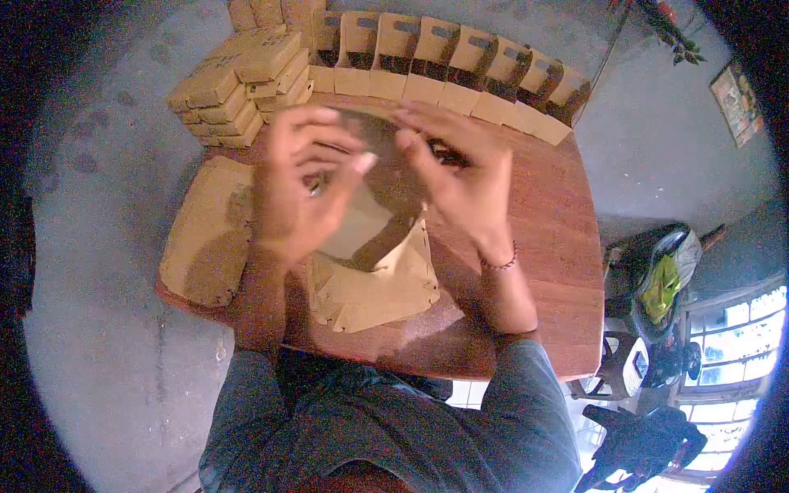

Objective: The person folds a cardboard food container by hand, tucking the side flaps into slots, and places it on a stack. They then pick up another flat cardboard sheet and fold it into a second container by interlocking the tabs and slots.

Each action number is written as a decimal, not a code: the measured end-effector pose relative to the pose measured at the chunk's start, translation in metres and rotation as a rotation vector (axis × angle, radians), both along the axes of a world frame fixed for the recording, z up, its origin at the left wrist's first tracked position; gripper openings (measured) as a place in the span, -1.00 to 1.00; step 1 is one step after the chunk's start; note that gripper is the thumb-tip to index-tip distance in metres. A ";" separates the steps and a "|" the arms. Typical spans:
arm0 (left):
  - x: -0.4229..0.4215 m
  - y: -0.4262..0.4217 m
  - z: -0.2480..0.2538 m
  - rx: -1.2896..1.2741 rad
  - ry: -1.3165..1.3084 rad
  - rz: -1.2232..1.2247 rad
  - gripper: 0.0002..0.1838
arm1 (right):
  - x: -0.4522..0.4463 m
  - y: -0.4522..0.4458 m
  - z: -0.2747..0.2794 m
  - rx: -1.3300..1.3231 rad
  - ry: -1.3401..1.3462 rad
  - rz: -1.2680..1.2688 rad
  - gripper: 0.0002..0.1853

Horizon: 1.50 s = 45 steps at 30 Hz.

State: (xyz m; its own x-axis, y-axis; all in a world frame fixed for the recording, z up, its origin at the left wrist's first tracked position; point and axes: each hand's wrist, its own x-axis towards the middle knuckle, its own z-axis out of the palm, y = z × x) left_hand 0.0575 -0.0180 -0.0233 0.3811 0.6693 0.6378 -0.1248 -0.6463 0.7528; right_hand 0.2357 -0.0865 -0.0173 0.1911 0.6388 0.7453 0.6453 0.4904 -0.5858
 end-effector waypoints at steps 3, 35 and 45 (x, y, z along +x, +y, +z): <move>-0.024 0.011 0.007 0.054 -0.095 0.116 -0.57 | 0.027 0.001 0.007 0.013 0.104 0.037 -0.78; -0.016 0.031 0.004 -0.310 -0.074 -0.032 -0.83 | 0.022 -0.013 0.012 -0.289 0.212 0.024 -0.76; -0.002 0.013 -0.003 -0.082 -0.034 -0.064 -0.83 | -0.002 -0.019 0.016 -0.485 0.141 -0.063 -0.59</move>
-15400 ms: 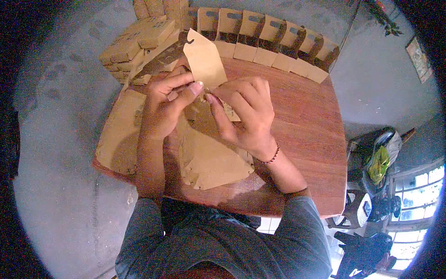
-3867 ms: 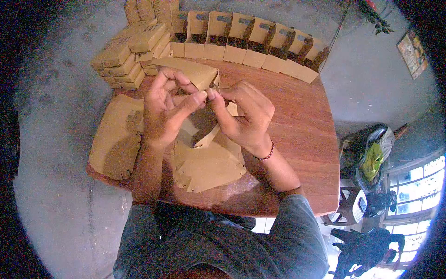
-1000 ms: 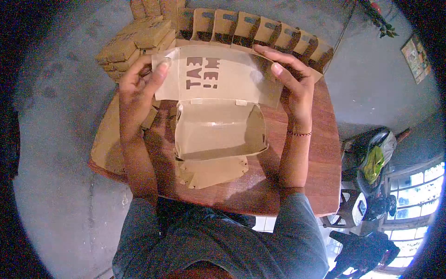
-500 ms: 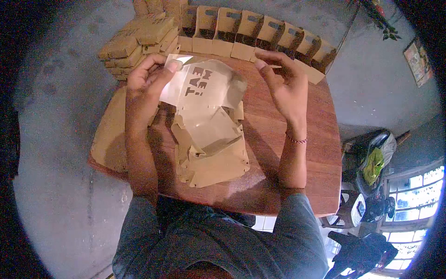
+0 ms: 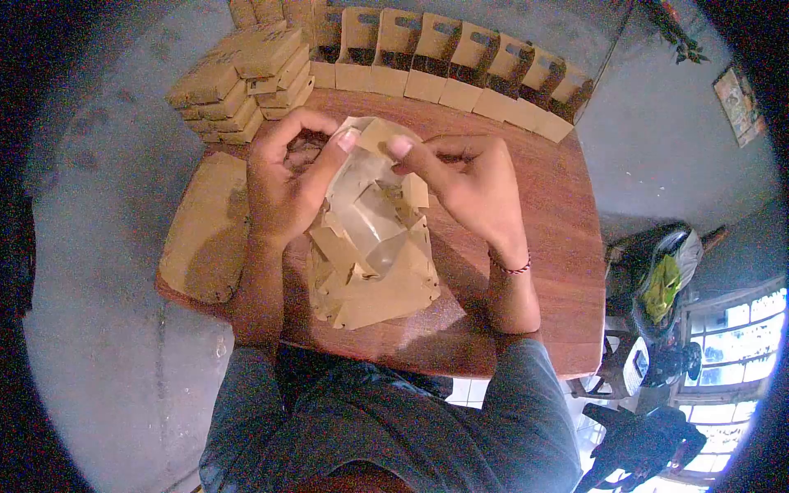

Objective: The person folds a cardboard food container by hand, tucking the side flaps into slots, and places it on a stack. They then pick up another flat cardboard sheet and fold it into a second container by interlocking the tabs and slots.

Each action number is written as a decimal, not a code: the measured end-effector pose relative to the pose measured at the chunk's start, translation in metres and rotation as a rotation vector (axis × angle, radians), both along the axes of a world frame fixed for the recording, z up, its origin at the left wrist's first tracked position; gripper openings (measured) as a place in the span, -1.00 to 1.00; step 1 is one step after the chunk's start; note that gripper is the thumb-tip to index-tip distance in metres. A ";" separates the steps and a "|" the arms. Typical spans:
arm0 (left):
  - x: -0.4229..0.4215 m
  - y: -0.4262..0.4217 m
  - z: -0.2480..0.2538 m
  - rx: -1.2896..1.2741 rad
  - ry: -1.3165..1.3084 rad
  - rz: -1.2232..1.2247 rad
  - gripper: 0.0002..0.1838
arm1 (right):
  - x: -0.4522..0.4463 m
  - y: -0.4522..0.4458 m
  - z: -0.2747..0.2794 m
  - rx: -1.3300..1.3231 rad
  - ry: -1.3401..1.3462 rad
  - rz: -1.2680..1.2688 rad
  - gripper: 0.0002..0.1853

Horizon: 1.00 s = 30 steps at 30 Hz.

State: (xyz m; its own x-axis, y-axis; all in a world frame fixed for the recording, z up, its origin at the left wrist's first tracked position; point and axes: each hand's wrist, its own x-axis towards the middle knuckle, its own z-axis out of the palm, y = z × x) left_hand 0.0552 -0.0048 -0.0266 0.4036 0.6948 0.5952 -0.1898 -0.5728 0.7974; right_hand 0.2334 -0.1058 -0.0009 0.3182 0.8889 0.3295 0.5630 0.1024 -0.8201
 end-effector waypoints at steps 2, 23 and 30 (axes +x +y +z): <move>-0.001 -0.003 0.001 -0.048 -0.021 -0.020 -0.85 | -0.002 0.001 -0.001 -0.081 -0.060 -0.051 -0.59; 0.002 -0.002 0.005 -0.073 -0.075 -0.123 -0.87 | -0.012 0.020 -0.028 0.300 0.227 0.128 -0.82; 0.005 -0.003 0.001 0.095 -0.041 0.059 -0.86 | -0.023 0.019 -0.034 0.368 0.144 0.026 -0.88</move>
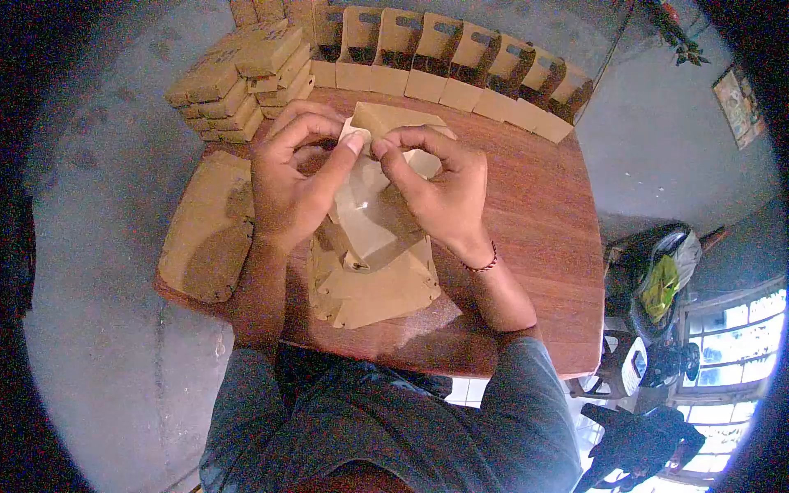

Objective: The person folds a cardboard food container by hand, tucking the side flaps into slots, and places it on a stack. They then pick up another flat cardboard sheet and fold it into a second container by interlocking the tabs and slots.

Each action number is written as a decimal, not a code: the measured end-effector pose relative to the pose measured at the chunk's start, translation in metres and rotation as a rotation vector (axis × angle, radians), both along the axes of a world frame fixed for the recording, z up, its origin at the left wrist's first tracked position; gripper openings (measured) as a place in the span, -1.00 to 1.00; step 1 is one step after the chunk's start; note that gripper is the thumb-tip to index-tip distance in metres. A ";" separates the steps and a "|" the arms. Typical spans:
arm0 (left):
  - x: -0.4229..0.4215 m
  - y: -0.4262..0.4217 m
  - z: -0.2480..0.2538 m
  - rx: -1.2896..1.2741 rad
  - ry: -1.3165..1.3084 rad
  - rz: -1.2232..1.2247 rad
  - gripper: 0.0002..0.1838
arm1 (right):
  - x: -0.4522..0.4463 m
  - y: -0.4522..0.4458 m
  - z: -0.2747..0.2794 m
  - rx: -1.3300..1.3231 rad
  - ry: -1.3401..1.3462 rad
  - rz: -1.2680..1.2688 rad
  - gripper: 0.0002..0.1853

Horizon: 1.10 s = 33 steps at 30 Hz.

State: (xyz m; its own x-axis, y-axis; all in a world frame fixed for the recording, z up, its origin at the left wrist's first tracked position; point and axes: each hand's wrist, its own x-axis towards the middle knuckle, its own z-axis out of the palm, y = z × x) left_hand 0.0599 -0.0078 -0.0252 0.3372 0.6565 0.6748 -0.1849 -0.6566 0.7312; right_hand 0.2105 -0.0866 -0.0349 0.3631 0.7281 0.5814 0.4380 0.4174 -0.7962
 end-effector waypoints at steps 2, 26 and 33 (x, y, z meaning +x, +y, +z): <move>0.002 0.000 -0.002 0.036 -0.013 0.024 -0.87 | 0.000 0.000 -0.001 0.010 -0.036 -0.021 -0.90; 0.000 0.004 -0.004 0.275 0.102 0.189 -0.88 | -0.004 0.013 -0.012 0.271 -0.266 -0.118 -0.92; -0.004 0.005 -0.001 -0.005 0.053 -0.130 -0.90 | -0.006 0.010 -0.010 0.294 -0.327 -0.128 -0.94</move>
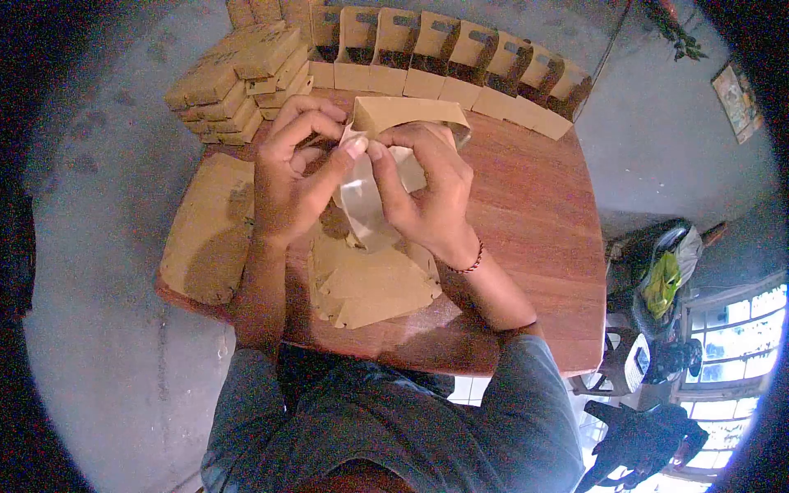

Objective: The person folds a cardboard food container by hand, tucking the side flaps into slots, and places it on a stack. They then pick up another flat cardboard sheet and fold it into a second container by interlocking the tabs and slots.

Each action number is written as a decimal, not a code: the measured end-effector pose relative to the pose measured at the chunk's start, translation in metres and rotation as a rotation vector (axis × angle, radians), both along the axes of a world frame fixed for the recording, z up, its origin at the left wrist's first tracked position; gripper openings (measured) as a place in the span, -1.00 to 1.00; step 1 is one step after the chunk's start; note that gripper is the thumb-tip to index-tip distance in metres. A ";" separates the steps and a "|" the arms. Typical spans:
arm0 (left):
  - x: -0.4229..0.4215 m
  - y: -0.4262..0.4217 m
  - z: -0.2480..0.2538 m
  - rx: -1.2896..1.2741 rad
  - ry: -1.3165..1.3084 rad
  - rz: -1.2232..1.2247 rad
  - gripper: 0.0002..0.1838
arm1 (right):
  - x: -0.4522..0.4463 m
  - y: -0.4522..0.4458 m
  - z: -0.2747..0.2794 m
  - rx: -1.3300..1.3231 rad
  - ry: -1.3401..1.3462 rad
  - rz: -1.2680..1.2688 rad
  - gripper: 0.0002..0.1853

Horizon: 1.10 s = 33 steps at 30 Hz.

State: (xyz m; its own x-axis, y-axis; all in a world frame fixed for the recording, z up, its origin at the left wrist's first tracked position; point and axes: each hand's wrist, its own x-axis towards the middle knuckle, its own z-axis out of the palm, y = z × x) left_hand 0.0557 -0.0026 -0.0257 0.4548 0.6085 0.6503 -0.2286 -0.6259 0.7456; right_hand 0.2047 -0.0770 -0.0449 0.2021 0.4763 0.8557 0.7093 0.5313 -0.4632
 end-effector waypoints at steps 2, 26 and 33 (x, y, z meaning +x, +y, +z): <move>0.002 0.003 -0.004 -0.005 -0.032 -0.029 -0.89 | -0.001 -0.001 0.000 0.004 -0.018 -0.007 -0.93; 0.006 0.000 -0.004 -0.070 -0.120 -0.092 -0.47 | -0.005 -0.002 -0.015 -0.160 0.298 0.237 -0.89; 0.009 0.002 -0.006 0.155 -0.082 0.046 -0.64 | -0.010 0.001 -0.020 -0.159 0.426 0.387 -0.92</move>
State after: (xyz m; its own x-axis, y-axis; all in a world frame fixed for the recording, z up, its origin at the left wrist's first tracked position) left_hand 0.0651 -0.0005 -0.0322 0.3701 0.5172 0.7717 -0.2536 -0.7429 0.6195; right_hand 0.1950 -0.0762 -0.0651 0.2979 0.6993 0.6498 0.2119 0.6153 -0.7593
